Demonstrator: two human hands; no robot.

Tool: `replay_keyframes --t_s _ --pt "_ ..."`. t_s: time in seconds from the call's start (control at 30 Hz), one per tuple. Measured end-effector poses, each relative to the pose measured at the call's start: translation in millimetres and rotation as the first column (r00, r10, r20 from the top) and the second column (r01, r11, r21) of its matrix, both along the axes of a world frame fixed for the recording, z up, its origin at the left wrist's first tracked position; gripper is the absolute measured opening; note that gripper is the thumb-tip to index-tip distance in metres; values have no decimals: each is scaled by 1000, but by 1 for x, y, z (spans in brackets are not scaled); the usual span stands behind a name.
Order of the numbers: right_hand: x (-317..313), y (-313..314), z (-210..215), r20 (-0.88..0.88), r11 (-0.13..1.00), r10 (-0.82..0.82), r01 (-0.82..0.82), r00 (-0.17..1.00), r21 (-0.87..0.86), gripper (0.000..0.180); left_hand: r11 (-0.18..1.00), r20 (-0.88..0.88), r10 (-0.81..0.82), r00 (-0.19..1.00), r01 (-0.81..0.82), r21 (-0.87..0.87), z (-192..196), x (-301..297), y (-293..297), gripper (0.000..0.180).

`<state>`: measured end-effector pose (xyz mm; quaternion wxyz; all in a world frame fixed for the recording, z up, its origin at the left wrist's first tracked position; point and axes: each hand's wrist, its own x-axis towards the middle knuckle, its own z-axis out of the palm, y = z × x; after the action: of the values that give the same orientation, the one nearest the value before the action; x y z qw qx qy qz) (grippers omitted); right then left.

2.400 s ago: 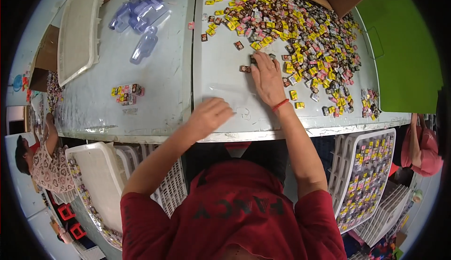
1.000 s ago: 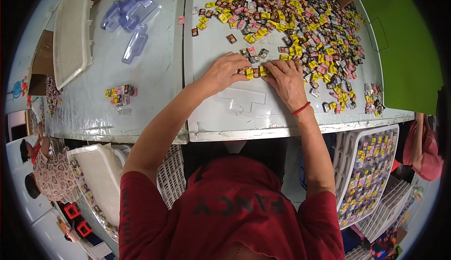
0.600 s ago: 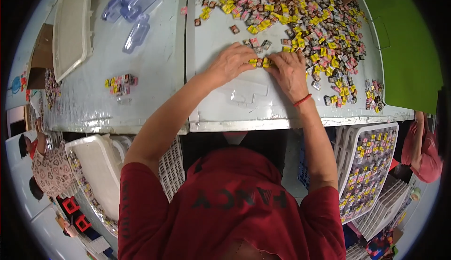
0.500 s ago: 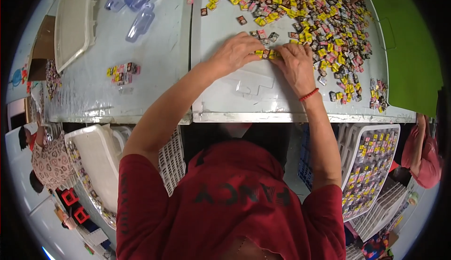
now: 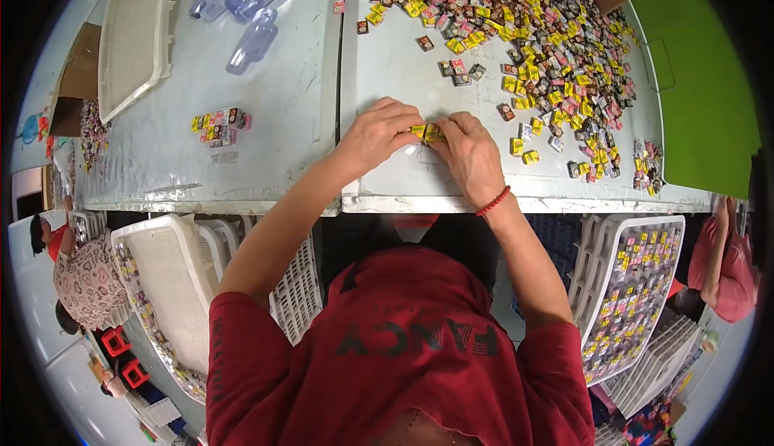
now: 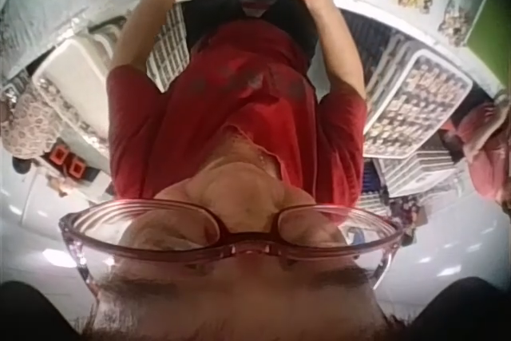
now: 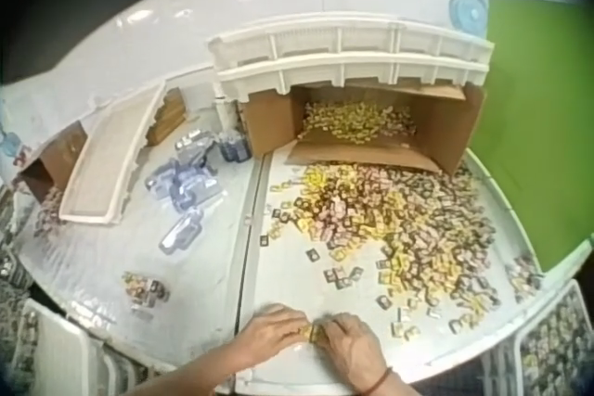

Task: The person is arranging small colorful square blocks into rows and organized patterns on a white table.

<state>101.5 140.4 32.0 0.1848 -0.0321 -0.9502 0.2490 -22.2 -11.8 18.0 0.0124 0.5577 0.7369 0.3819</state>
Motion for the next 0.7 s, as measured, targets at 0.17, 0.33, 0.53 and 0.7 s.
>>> replay_keyframes --t_s 0.17,0.33,0.53,0.7 --pt "13 10 3 5 997 -42 43 999 -72 32 997 67 53 996 -57 54 5 6 -12 24" --pt "16 20 13 79 997 -51 46 996 56 32 995 33 97 995 -98 28 10 10 -20 23" --pt "8 10 0 130 990 1 -19 992 136 28 995 -66 99 993 -99 -1 6 22 0 22" --pt "8 6 8 170 998 -52 59 984 -34 30 990 -66 102 993 -96 99 -9 13 -1 19"
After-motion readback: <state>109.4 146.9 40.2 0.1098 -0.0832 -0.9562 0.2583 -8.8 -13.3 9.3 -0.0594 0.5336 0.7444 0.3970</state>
